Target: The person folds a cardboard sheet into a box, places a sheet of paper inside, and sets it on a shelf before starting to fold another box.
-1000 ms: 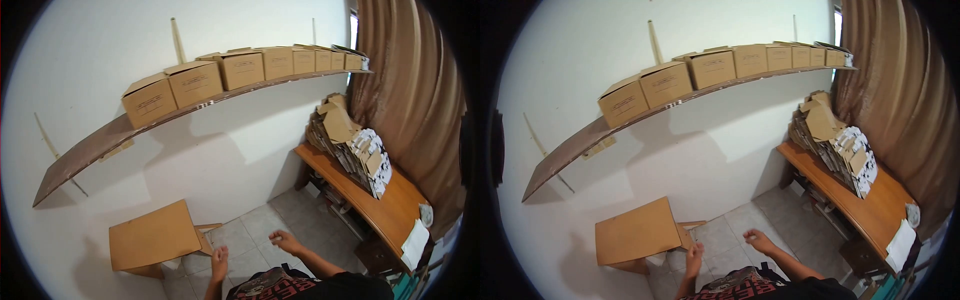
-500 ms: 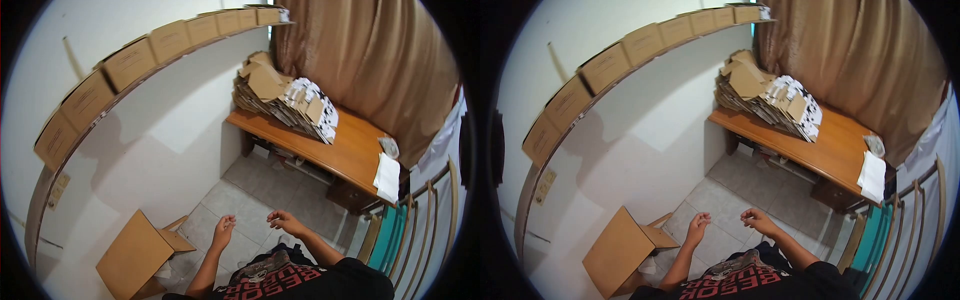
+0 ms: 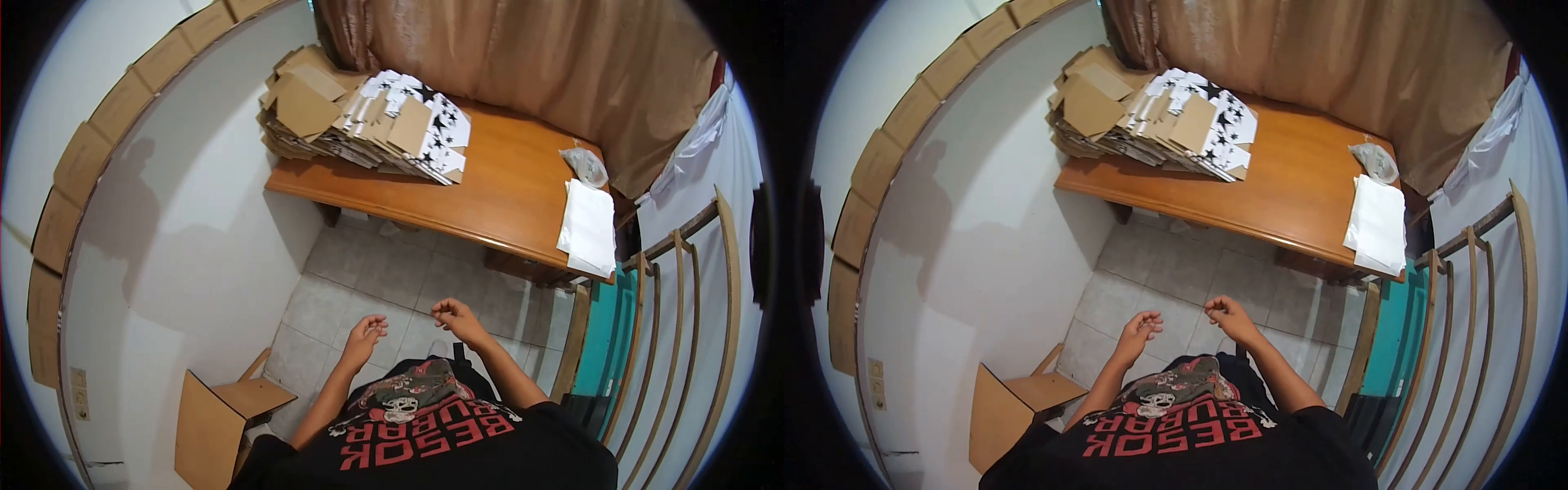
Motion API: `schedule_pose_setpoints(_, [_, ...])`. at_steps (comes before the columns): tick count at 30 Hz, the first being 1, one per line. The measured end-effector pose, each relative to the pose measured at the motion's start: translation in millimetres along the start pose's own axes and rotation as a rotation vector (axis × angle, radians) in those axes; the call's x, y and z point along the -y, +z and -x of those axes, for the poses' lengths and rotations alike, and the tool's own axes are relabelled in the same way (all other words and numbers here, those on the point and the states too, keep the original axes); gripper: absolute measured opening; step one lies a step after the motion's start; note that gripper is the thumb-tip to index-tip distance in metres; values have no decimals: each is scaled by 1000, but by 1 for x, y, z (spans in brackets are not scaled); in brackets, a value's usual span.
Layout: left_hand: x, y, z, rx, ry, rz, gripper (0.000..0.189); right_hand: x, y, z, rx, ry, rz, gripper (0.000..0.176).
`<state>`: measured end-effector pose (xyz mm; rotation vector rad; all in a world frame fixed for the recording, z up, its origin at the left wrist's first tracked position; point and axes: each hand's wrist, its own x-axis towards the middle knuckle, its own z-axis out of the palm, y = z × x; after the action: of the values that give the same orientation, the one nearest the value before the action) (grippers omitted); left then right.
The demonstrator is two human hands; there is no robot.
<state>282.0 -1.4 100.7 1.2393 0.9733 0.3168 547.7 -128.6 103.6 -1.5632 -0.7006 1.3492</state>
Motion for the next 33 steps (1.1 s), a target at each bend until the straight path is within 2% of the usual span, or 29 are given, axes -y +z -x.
schedule_pose_setpoints(2, [-17, 27, -32, 62, 29, -6, 35, 12, -27, -5, -40, 28, -18, 22])
schedule_pose_setpoints(4, [-35, 46, -61, 147, 139, -47, 36, 26, -51, -13, -2, -15, -125, 20])
schedule_pose_setpoints(8, [-63, 69, -106, 132, 168, -27, 36, 41, -80, -37, -18, -20, -146, 18])
schedule_pose_setpoints(12, [-60, 68, -146, 157, 132, -26, 37, 48, -94, -68, -43, 20, -151, 17])
schedule_pose_setpoints(18, [-53, 52, -219, 238, -22, 9, 33, 57, -95, -124, -90, 103, -174, 20])
schedule_pose_setpoints(21, [-73, 47, -268, 297, -62, -12, 32, 80, -95, -153, -132, 115, -167, 20])
schedule_pose_setpoints(23, [-90, 50, -298, 342, -22, -20, 32, 102, -101, -163, -169, 134, -171, 20])
schedule_pose_setpoints(25, [-113, 45, -332, 384, 17, -56, 32, 125, -103, -178, -111, 24, -162, 20])
schedule_pose_setpoints(29, [-147, 48, -391, 450, -26, -36, 28, 141, -118, -208, -320, 18, -204, 21])
schedule_pose_setpoints(33, [-161, 49, -427, 422, -91, -40, 30, 143, -125, -219, -447, -3, -316, 19])
